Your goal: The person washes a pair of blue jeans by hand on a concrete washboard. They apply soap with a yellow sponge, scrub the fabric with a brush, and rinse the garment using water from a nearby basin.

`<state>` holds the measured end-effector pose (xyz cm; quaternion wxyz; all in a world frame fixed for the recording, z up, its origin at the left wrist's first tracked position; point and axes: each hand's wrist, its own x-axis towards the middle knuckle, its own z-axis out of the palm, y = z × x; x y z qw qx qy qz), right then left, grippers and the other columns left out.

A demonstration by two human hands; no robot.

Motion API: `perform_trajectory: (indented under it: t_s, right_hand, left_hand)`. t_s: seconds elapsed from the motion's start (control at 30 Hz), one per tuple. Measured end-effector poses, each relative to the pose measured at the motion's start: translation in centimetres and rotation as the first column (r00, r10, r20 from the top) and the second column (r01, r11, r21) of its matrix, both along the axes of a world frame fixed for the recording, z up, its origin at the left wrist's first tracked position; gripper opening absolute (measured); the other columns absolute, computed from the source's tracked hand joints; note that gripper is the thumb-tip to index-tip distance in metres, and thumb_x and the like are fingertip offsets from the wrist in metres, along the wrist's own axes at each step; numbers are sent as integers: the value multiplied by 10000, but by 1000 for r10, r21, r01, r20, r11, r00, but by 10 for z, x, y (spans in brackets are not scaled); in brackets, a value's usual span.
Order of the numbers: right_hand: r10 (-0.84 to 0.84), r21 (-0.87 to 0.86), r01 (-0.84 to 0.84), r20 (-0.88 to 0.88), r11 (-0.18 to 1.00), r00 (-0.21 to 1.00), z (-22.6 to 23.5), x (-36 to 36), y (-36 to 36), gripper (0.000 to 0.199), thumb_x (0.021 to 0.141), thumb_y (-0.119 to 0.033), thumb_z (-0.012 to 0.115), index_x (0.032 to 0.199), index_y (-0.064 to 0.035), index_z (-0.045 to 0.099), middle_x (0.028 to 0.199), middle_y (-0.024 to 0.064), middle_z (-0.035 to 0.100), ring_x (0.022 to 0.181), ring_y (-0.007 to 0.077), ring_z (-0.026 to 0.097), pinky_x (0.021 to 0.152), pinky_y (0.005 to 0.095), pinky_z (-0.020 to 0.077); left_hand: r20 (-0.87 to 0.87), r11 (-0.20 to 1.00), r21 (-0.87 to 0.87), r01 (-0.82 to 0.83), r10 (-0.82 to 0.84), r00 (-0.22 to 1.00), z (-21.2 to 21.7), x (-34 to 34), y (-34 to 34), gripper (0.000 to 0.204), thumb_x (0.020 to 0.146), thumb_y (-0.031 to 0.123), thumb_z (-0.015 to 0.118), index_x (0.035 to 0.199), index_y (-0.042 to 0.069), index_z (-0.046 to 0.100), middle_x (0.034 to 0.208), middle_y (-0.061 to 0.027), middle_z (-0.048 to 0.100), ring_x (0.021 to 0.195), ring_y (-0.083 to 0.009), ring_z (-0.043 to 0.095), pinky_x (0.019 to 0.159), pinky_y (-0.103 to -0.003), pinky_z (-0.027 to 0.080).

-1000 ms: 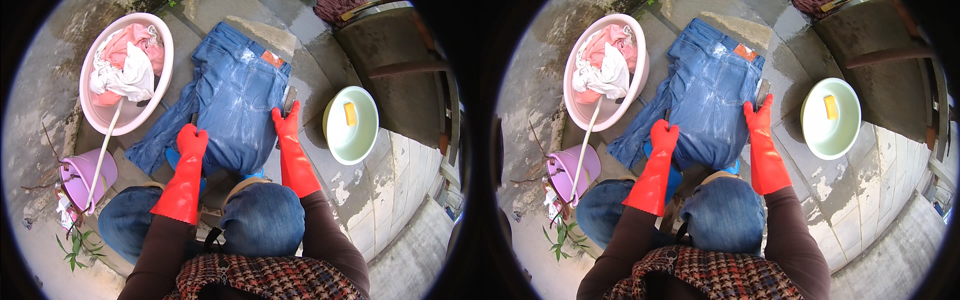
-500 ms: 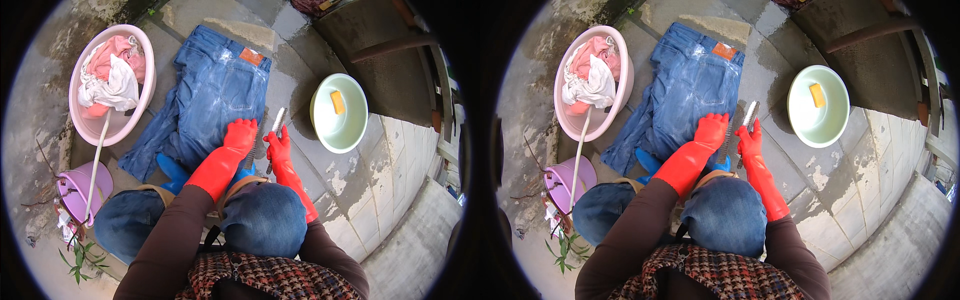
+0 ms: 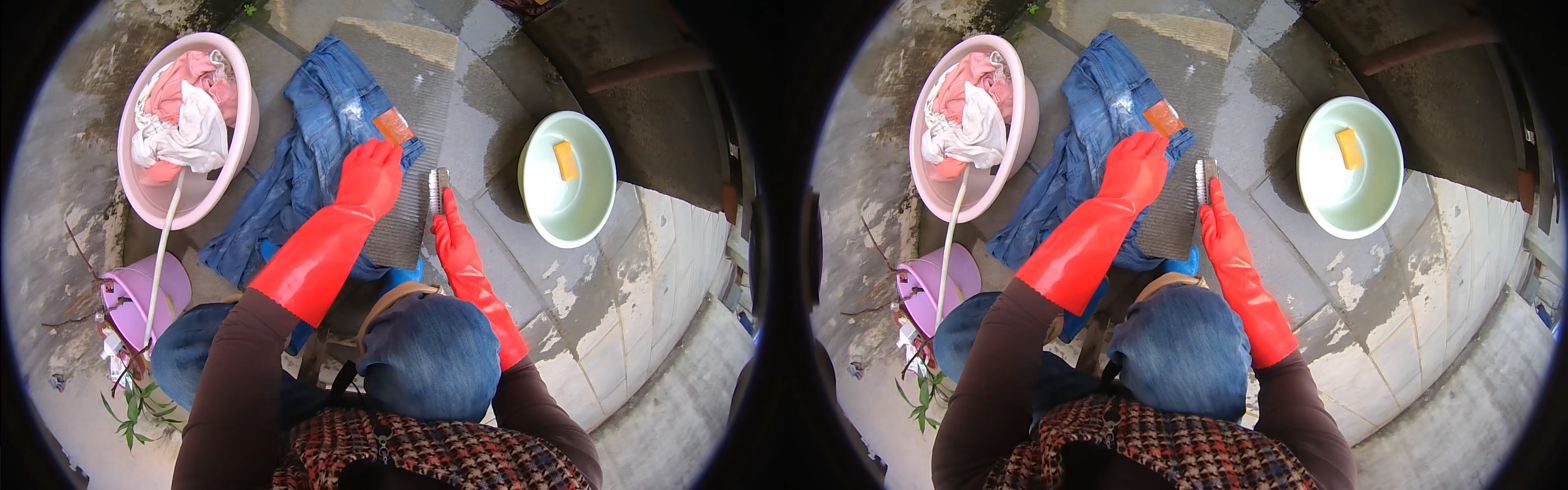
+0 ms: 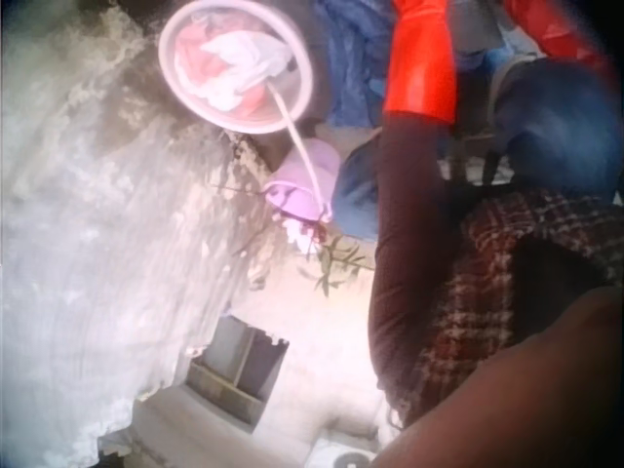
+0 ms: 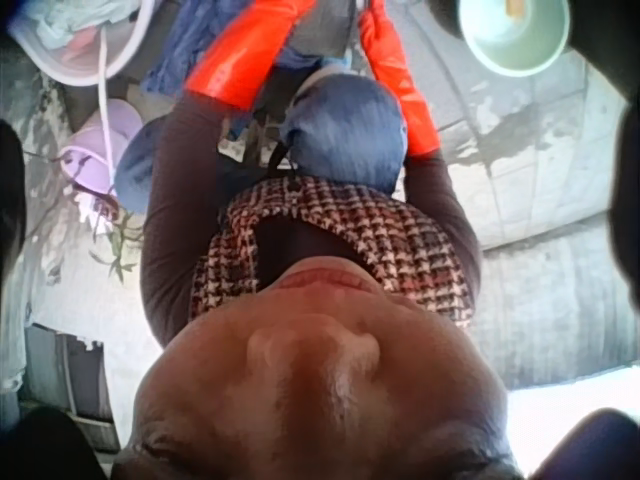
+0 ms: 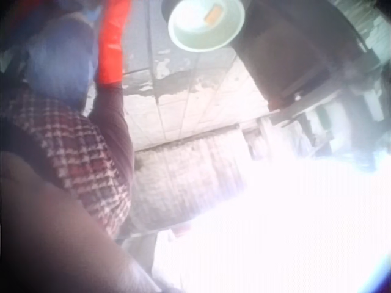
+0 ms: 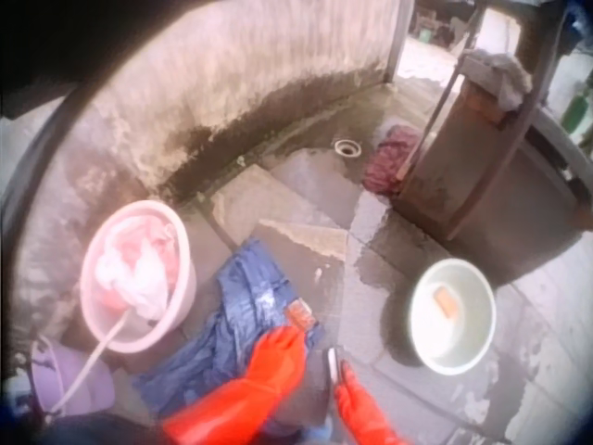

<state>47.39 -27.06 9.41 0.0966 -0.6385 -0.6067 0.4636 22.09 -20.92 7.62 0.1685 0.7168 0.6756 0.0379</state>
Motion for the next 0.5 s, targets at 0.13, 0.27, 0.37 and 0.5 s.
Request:
perform_trajectory:
  t_s: [0.13,0.27,0.37,0.5]
  right_hand:
    - [312,-74,-303,181,950,933,-2,-27,42,618,1081,-286,552,1660,-363,350,1215,241,708,1080,411,708,935,439,542]
    - [422,-193,-378,312,906,851,-26,-106,154,597,1088,-358,468,1659,-408,302,1275,244,701,1106,439,696,936,502,545]
    - [445,-141,-423,256,895,858,-45,-123,183,605,1091,-368,457,1663,-433,269,1283,235,703,1124,445,692,947,514,543]
    - [609,-308,-531,285,789,740,-42,-59,110,642,1086,-371,502,1658,-495,238,1339,257,676,1186,413,687,1000,503,530]
  left_hand:
    - [-42,992,28,-122,123,991,-58,12,10,688,962,513,631,1567,203,526,1704,-187,331,1592,-442,211,1253,-683,96]
    - [-91,989,-127,-77,66,994,-63,5,3,823,950,582,625,1655,231,387,1760,-187,177,1622,-458,66,1245,-711,24]
    - [-66,972,-212,-100,88,994,-53,3,7,926,918,607,656,1678,193,327,1772,-150,164,1631,-430,53,1254,-693,17]
    - [-72,965,-224,-134,121,990,-52,3,19,1085,871,647,694,1700,121,231,1786,-93,142,1641,-391,41,1260,-677,12]
